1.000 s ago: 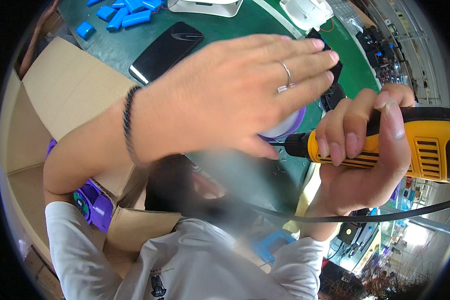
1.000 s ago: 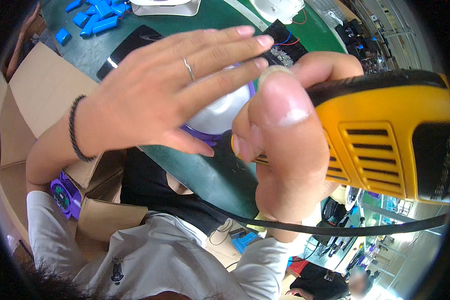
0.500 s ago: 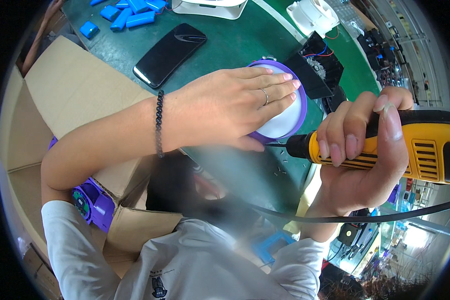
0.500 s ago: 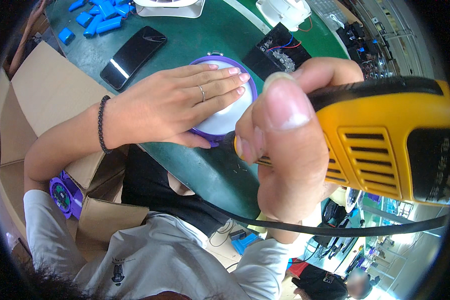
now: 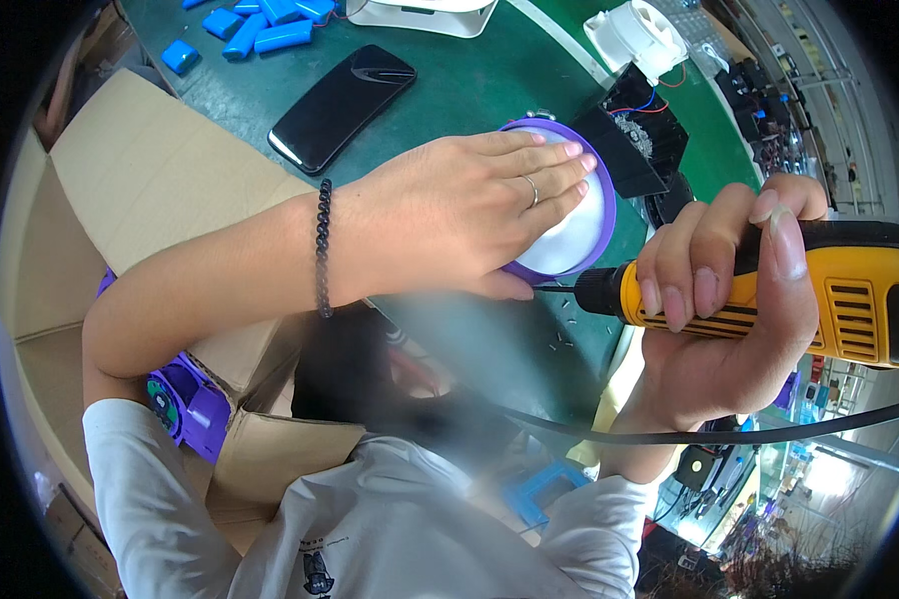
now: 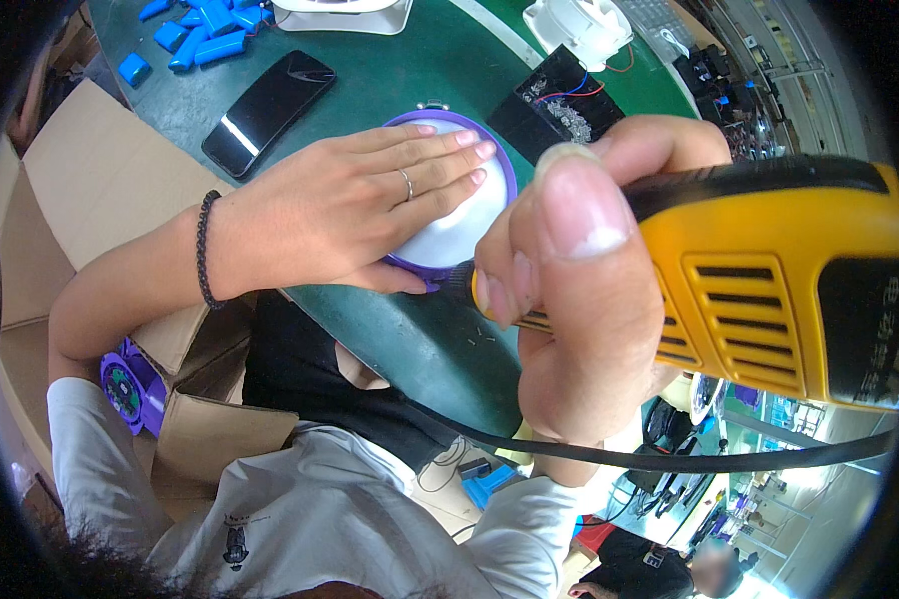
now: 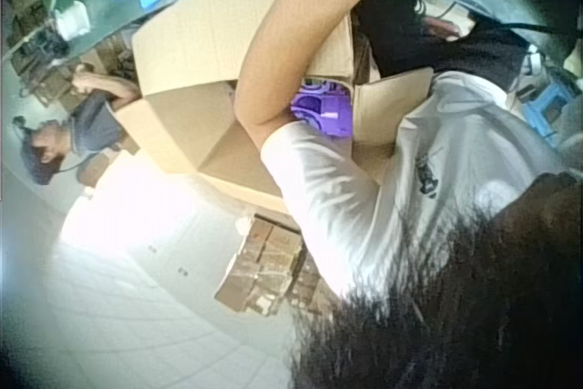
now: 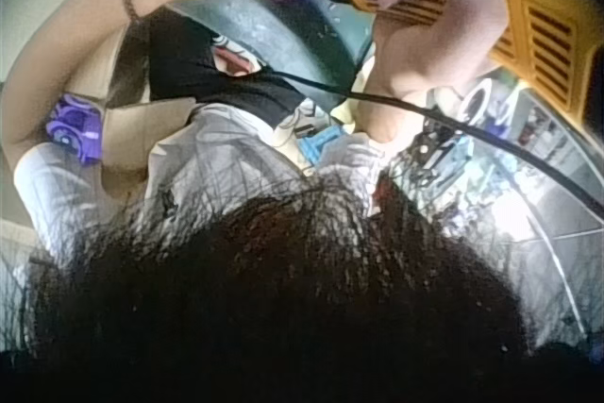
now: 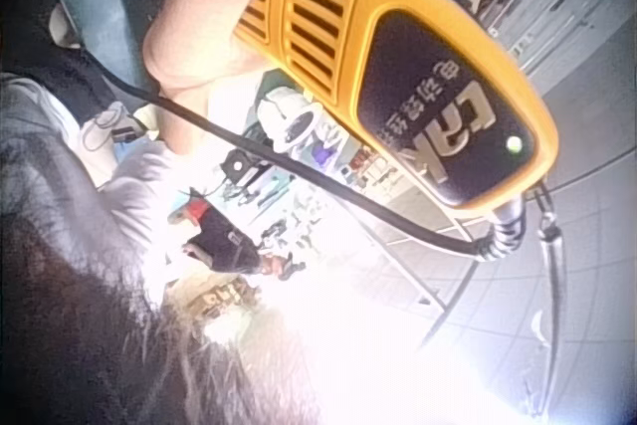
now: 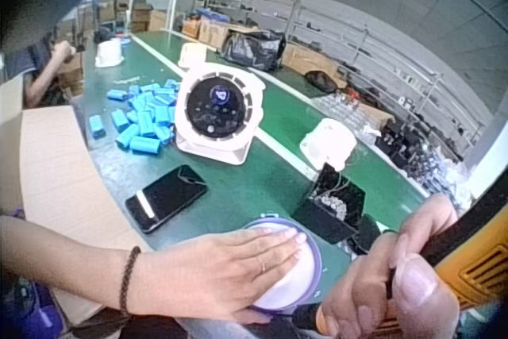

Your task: The recorder uses an electric screwdriver to attach a white fan blade assembly into a purple plastic housing, then places the finished unit into a cardboard shipping box.

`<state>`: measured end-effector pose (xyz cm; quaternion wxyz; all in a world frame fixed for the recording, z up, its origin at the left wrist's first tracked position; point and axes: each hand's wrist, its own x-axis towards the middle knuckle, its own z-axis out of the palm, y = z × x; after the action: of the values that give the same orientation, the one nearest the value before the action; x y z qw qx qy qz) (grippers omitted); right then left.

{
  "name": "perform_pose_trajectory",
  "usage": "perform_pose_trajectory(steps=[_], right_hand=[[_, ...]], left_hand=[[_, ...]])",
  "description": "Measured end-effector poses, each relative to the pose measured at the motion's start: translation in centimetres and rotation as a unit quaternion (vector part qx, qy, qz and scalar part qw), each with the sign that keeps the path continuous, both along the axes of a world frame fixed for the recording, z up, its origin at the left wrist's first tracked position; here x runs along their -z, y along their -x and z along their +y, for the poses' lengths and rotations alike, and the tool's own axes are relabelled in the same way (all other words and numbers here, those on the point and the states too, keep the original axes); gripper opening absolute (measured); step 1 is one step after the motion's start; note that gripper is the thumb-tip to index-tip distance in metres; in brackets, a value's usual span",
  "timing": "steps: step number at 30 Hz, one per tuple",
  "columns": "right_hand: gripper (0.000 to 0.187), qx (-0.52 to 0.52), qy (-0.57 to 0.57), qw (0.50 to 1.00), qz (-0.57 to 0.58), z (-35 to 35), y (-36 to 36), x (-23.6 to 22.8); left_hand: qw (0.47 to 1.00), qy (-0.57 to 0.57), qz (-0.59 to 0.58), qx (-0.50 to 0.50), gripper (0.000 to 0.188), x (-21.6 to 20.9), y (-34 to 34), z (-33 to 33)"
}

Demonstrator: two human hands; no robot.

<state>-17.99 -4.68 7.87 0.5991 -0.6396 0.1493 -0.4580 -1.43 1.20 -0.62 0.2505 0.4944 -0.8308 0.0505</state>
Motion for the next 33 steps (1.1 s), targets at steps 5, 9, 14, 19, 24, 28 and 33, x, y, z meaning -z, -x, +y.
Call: perform_pose_trajectory(steps=[5,9,14,19,24,28,33], right_hand=[[0.020,0.025,-0.007,1.000,0.014,0.4,-0.2,-0.3],[0.019,0.043,-0.013,0.999,0.026,0.7,-0.4,-0.4],[0.019,0.063,-0.023,0.997,0.036,0.8,-0.4,-0.6],[0.019,0.041,-0.025,0.999,0.022,0.5,-0.3,-0.3],[0.019,-0.005,-0.006,1.000,-0.002,-0.2,-0.2,0.2],[0.018,0.011,-0.009,1.000,-0.008,0.2,-0.4,0.2],[0.017,0.044,-0.035,0.998,0.014,0.4,-0.5,-0.2]], left_hand=[[1.000,-0.009,-0.017,-0.005,0.088,-0.1,0.0,0.1],[1.000,0.001,-0.016,-0.003,0.087,0.1,-0.2,0.0],[1.000,0.002,-0.018,-0.003,0.086,0.0,-0.1,0.0],[1.000,-0.009,-0.011,-0.003,0.088,-0.1,-0.1,0.0],[0.998,-0.035,-0.043,-0.004,0.096,-0.5,-0.2,0.3],[0.998,-0.022,-0.064,-0.018,0.099,-0.3,0.0,0.2],[0.998,-0.022,-0.062,-0.018,0.098,-0.3,0.0,0.2]])
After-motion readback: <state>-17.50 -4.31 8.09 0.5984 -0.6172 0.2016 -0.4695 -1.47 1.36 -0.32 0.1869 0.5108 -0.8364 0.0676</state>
